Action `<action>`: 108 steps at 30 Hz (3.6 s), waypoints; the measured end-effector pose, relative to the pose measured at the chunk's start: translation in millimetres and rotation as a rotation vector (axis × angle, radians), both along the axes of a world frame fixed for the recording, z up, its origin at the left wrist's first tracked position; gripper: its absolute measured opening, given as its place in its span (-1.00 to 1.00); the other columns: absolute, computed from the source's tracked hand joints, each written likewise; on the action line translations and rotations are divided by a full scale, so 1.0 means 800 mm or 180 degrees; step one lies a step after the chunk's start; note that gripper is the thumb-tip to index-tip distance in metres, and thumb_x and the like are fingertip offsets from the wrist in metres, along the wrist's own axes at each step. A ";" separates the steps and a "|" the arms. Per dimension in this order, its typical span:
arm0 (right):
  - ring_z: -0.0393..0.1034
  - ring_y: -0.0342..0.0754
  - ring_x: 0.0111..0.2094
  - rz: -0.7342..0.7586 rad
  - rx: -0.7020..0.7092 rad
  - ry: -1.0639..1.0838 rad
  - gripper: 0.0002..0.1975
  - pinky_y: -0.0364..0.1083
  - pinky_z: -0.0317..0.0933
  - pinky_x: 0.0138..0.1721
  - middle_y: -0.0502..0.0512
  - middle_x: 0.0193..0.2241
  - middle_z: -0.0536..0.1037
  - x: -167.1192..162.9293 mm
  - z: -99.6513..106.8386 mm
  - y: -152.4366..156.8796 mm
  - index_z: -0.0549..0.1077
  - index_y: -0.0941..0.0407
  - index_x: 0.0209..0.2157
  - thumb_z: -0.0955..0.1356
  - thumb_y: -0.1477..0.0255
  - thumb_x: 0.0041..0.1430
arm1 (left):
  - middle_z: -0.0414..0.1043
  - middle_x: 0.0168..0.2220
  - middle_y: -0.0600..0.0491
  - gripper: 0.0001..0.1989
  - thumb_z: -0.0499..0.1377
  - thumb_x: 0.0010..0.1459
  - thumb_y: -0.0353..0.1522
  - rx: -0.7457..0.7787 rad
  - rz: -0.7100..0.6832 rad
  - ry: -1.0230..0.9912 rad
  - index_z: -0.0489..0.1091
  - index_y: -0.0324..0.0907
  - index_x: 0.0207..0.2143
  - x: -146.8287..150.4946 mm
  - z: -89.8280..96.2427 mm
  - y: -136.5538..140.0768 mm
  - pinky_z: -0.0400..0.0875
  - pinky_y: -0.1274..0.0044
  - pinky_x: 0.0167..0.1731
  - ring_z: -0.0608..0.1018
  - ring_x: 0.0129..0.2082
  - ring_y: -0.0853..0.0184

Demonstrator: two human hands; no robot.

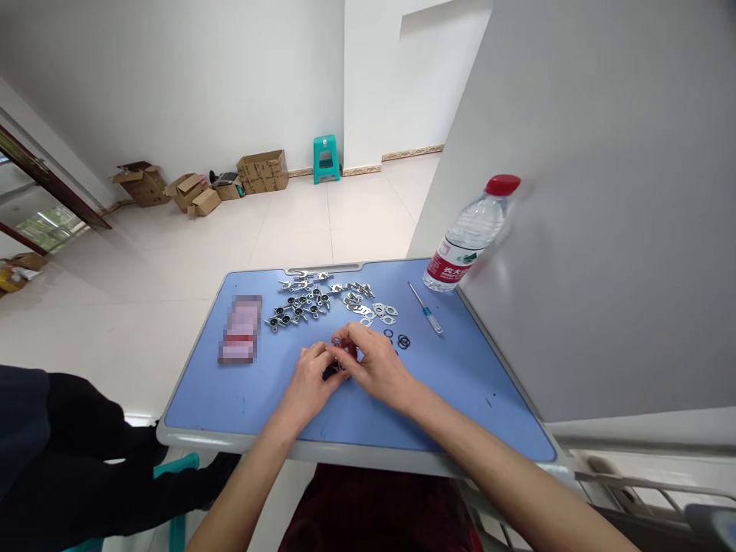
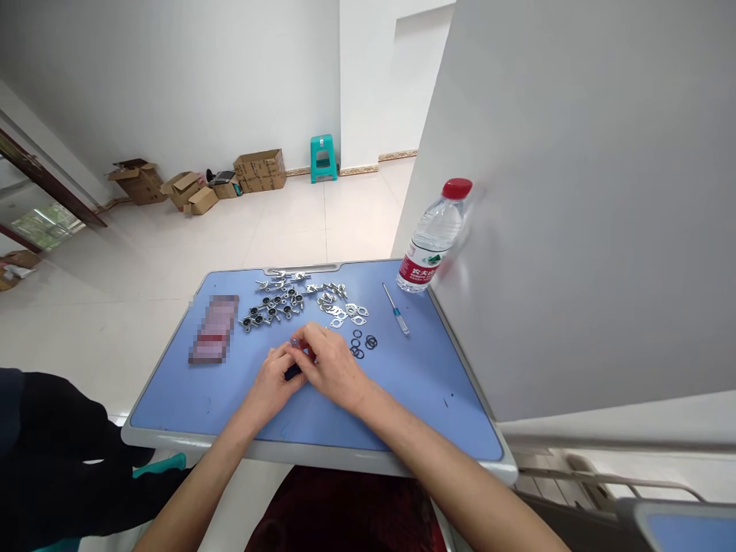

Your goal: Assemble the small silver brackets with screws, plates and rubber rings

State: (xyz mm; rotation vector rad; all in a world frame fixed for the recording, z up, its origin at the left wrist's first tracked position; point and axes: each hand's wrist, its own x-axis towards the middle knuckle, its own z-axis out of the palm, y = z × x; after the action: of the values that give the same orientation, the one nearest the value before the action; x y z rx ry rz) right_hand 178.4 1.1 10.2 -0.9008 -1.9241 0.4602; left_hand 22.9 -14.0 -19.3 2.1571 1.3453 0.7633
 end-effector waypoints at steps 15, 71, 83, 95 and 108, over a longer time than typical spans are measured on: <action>0.40 -0.07 -0.41 0.0463 0.0052 -0.0219 -0.81 -0.10 0.30 -0.37 0.06 -0.45 0.51 0.024 0.018 0.009 0.46 0.08 -0.23 0.21 0.44 0.36 | 0.45 -0.24 0.09 -0.95 0.27 0.14 -0.39 -0.0263 0.0148 -0.0130 0.43 -0.15 -0.35 0.000 0.006 -0.004 0.28 0.35 -0.12 0.48 -0.24 0.27; 0.43 -0.06 -0.36 0.0298 0.0459 -0.0462 -0.79 -0.09 0.32 -0.34 0.11 -0.36 0.53 0.021 0.005 0.005 0.39 0.10 -0.07 0.18 0.50 0.36 | 0.44 -0.15 0.07 -0.85 0.15 0.13 -0.51 -0.0324 -0.0141 -0.0157 0.41 -0.15 -0.25 -0.010 0.011 -0.006 0.30 0.38 -0.04 0.49 -0.17 0.27; 0.44 -0.05 -0.34 0.0252 0.0559 -0.0581 -0.82 -0.07 0.32 -0.29 0.11 -0.36 0.55 0.026 0.006 0.007 0.38 0.11 -0.07 0.20 0.50 0.37 | 0.43 -0.25 0.09 -0.78 0.14 0.17 -0.50 -0.0440 -0.0158 -0.0159 0.40 -0.10 -0.14 -0.012 0.015 -0.004 0.29 0.39 -0.11 0.47 -0.22 0.25; 0.43 -0.04 -0.28 0.0599 0.0307 -0.0530 -0.75 -0.08 0.33 -0.26 0.14 -0.27 0.54 0.026 0.013 0.002 0.39 0.11 -0.02 0.16 0.49 0.39 | 0.47 -0.21 0.07 -0.85 0.11 0.20 -0.51 -0.0322 -0.0313 -0.0012 0.44 -0.14 -0.29 -0.010 0.012 -0.001 0.29 0.40 -0.12 0.47 -0.23 0.27; 0.40 -0.05 -0.32 0.0636 0.0357 -0.0426 -0.73 -0.07 0.32 -0.27 0.10 -0.34 0.52 0.021 0.012 0.000 0.36 0.09 0.02 0.17 0.50 0.38 | 0.48 -0.26 0.06 -0.84 0.09 0.18 -0.54 -0.0254 -0.0287 0.0028 0.39 -0.15 -0.35 -0.010 0.012 -0.003 0.29 0.40 -0.14 0.48 -0.20 0.23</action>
State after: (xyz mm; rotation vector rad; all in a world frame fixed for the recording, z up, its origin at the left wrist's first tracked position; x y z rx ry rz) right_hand 195.0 0.9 19.6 -0.6847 -2.1514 0.4123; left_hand 15.1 -16.4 -9.7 2.1447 1.2522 0.6549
